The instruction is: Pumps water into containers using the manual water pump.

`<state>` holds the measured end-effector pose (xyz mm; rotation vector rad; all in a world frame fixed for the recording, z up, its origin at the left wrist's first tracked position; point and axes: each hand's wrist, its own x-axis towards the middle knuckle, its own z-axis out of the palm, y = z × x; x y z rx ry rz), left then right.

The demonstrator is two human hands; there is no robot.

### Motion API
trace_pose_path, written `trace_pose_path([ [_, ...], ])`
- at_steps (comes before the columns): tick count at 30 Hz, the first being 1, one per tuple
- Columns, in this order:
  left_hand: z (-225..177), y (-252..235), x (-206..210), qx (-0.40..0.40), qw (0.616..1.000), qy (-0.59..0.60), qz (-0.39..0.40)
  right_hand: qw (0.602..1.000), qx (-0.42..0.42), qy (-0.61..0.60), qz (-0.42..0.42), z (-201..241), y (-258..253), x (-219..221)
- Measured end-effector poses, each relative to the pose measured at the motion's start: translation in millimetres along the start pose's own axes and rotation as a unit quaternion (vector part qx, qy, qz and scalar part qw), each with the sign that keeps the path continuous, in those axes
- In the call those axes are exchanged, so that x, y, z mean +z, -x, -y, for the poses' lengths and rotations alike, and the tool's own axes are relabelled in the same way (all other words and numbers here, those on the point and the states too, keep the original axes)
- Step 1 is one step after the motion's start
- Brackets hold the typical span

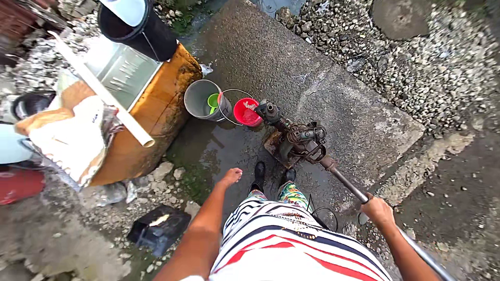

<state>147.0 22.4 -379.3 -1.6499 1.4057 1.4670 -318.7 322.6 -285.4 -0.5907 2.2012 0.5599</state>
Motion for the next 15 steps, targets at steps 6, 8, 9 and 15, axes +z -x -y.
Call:
trace_pose_path([
  [6,-2.9,27.2,1.3,-0.014,1.000,-0.011,-0.024,0.996,-0.094,-0.001,0.002,-10.6,-92.5,21.9],
  [8,-0.3,34.9,3.3,-0.004,1.000,-0.015,-0.026,0.997,-0.079,-0.012,0.013,-0.8,-109.9,34.1],
  [9,2.5,38.0,4.9,0.002,1.000,-0.016,-0.027,0.998,-0.061,-0.021,0.020,4.9,-117.8,40.9],
  [15,30.7,40.3,9.7,-0.012,1.000,-0.014,-0.025,0.980,-0.025,-0.151,0.130,37.3,-124.5,85.9],
])
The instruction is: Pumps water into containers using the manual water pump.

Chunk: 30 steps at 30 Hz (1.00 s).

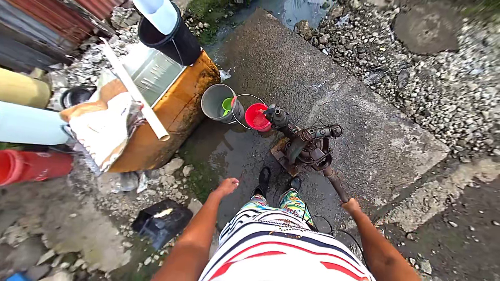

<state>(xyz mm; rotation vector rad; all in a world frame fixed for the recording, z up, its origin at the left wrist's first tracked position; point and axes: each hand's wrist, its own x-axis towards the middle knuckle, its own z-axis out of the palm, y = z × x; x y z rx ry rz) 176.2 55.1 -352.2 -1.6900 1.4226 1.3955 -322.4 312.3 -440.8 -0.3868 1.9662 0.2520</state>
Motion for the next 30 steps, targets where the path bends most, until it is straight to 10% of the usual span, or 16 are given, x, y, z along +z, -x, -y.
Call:
trace_pose_path([
  [4,13.6,-11.1,3.5,-0.020,1.000,0.014,0.018,0.999,-0.003,-0.005,-0.041,-13.4,70.7,25.7],
  [14,-12.1,-43.9,7.9,0.002,0.998,0.023,0.054,0.968,0.016,0.218,-0.127,49.0,301.8,-80.1],
  [30,-31.0,-29.6,-0.1,-0.019,1.000,0.017,0.014,0.978,-0.051,0.176,-0.103,-28.7,63.5,-56.4],
])
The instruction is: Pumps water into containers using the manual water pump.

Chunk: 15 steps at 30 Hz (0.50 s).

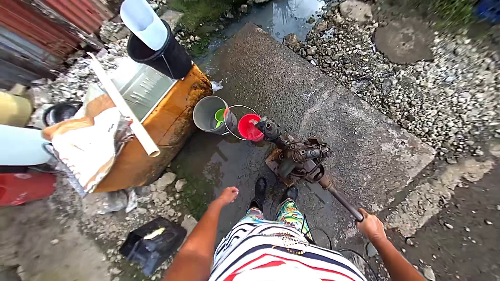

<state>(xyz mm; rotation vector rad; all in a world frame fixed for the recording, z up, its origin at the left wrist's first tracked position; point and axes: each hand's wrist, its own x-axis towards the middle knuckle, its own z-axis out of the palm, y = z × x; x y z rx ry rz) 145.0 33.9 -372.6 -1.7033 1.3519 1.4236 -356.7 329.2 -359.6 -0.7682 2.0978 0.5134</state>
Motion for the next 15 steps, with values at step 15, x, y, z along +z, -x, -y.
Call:
trace_pose_path([
  [15,10.2,-10.6,-2.9,0.015,0.999,-0.020,0.035,0.987,0.074,-0.112,0.088,32.2,65.4,37.3],
])
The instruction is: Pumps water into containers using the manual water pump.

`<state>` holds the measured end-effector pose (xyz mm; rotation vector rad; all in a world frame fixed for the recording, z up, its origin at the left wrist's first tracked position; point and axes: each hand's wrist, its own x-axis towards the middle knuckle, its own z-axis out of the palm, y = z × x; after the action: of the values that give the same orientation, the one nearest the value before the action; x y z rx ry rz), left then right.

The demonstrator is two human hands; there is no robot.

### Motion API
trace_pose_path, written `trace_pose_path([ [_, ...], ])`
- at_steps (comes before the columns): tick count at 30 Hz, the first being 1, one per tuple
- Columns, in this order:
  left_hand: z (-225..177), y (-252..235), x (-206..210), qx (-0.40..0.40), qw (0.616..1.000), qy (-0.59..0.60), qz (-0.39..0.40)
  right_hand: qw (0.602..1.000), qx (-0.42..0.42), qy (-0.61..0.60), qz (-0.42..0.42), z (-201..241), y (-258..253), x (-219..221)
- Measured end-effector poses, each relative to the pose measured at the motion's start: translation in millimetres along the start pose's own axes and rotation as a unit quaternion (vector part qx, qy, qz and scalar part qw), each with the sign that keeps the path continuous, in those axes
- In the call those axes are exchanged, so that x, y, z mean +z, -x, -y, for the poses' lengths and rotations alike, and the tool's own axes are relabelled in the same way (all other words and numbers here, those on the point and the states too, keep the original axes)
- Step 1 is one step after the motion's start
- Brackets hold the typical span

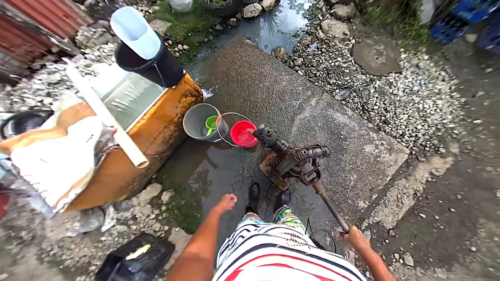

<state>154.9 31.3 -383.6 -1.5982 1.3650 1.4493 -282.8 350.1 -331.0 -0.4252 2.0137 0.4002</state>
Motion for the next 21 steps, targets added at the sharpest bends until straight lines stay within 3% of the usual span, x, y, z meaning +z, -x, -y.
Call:
trace_pose_path([
  [5,-13.5,-21.7,-8.1,0.024,1.000,0.002,0.012,0.990,0.026,0.110,-0.078,26.0,139.0,-76.4],
  [8,-27.3,-29.2,-9.9,0.040,0.999,0.006,0.014,0.982,0.034,0.154,-0.101,55.4,176.3,-100.7],
  [11,-40.2,-28.6,-9.1,0.060,0.998,0.002,0.010,0.988,0.052,0.128,-0.072,53.1,152.3,-93.8],
  [15,-42.2,-19.2,-9.6,0.064,0.998,0.000,0.004,0.995,0.064,0.063,-0.042,12.8,64.8,-54.7],
  [21,-15.1,-1.5,-8.5,-0.006,1.000,-0.001,-0.019,0.988,-0.034,0.109,-0.103,-10.2,-20.6,-66.0],
])
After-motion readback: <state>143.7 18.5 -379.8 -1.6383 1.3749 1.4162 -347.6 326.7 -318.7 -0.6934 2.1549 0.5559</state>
